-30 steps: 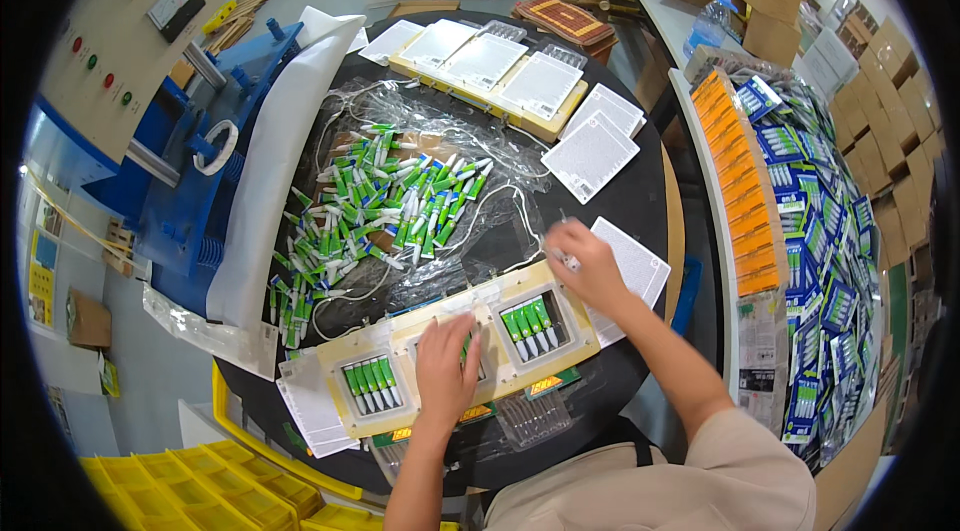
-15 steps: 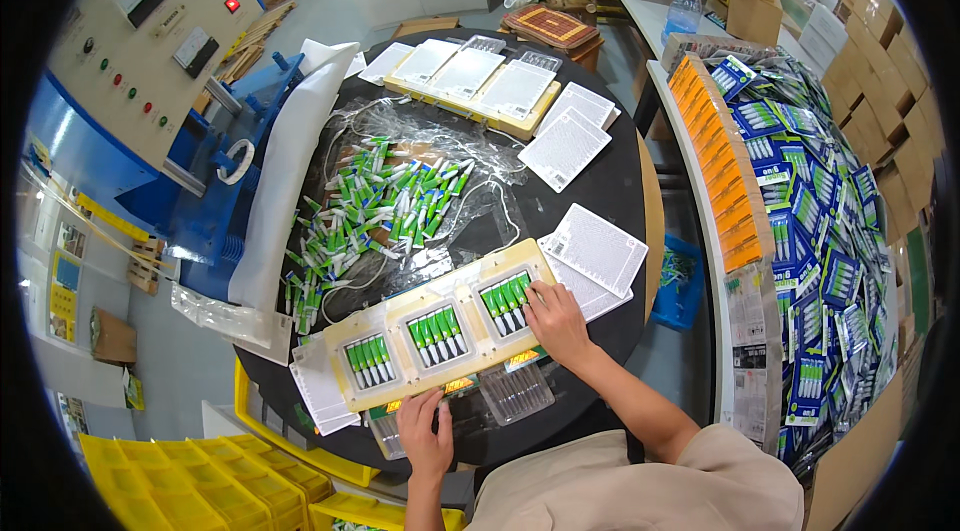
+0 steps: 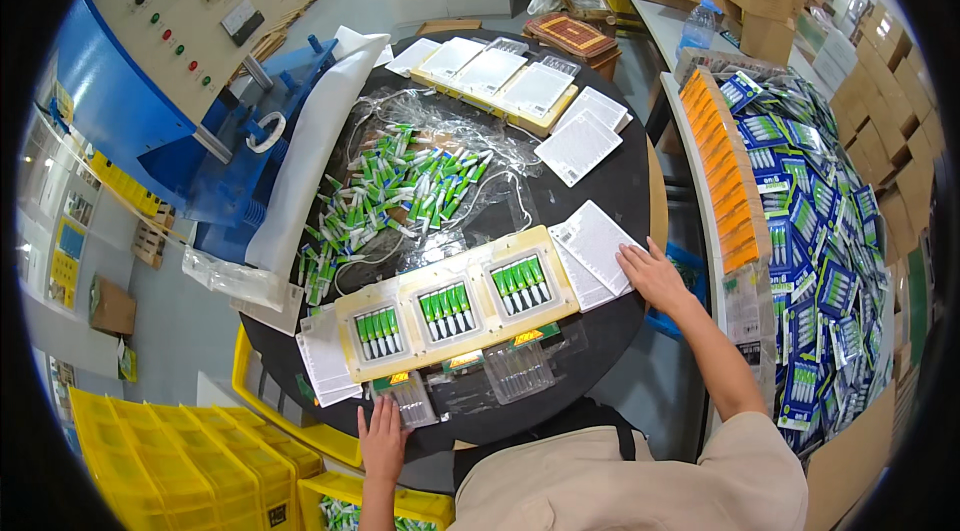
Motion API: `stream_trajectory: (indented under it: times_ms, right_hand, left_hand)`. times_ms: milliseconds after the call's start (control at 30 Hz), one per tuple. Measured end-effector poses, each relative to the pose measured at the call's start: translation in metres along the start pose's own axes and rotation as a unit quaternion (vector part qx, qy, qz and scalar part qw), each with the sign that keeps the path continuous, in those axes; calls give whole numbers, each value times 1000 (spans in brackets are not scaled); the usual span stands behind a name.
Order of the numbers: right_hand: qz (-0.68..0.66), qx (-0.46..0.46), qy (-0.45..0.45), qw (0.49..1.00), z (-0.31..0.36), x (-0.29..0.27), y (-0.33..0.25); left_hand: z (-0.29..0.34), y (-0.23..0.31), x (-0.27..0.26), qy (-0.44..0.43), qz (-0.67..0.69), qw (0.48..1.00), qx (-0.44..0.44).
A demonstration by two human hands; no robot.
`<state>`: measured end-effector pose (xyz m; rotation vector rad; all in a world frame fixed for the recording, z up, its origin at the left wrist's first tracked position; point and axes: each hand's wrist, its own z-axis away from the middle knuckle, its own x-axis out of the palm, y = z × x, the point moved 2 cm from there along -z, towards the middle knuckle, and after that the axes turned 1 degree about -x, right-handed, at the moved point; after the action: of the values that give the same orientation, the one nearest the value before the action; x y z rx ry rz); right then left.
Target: The person repeatedly picks green cylindrical batteries from a pile and places them into slots on a wooden fixture. They then cover the fixture with white paper sheets and clear plastic trays, and move the assembled unit to a nearby box. The cycle repeats with new batteries and trays.
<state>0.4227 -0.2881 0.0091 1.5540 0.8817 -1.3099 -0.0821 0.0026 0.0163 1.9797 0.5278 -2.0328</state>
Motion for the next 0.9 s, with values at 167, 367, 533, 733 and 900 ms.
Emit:
stream_trajectory:
  times_ms: [167,367,533,733,900]
  right_hand:
    - [-66,63,121,988,6,-65,-11]
    - [-89,57,329,938,-14,-123,-104]
    - [-83,-6,243,966,-27,-86,-186]
    - [-56,31,158,985,-25,-56,-201]
    - [-71,0,126,990,-23,-59,-191]
  left_hand:
    - [1,-11,-2,-8,-29,997,71]
    - [-4,-16,-10,-5,14,993,121]
    - [-9,-25,-17,-36,72,986,148]
    - [-9,-27,-17,-25,28,981,190]
    - [-5,-22,-18,-10,17,980,198]
